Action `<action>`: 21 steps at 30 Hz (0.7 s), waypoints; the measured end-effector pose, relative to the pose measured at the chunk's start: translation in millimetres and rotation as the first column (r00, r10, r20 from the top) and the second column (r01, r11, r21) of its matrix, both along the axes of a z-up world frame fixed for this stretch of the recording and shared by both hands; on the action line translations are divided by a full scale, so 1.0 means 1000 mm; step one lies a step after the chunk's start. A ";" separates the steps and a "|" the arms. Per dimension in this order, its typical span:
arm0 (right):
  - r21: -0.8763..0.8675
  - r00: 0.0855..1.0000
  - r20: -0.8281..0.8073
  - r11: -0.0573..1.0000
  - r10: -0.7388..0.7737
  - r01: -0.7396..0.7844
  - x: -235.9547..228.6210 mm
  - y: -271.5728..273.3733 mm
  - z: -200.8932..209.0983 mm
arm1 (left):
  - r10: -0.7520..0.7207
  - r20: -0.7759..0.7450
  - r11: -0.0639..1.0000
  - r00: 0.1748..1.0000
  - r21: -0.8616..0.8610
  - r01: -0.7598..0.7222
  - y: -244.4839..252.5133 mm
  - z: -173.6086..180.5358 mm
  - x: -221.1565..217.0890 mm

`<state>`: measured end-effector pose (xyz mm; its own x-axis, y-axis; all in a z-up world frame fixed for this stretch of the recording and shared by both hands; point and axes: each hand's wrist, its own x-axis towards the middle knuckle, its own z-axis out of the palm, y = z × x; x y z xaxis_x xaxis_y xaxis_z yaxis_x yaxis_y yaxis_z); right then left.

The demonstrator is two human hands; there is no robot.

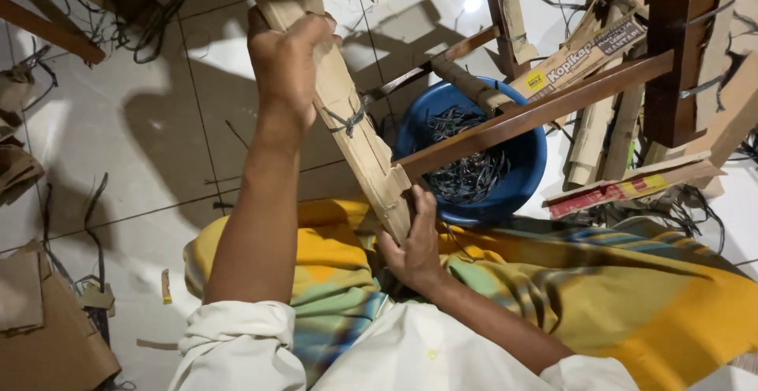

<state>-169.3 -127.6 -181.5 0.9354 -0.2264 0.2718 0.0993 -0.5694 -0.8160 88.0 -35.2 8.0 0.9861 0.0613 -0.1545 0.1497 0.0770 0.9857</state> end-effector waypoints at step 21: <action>0.158 0.982 -0.160 0.985 0.099 -0.074 0.016 -0.006 0.028 | 0.006 0.064 0.958 0.998 -0.287 0.013 0.006 -0.020 0.014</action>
<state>-153.5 -133.6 -154.0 0.9824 -0.1692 0.0791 -0.0021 -0.4335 -0.9012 102.4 -29.4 -12.4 0.9946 0.0202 -0.1017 0.0878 0.3580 0.9296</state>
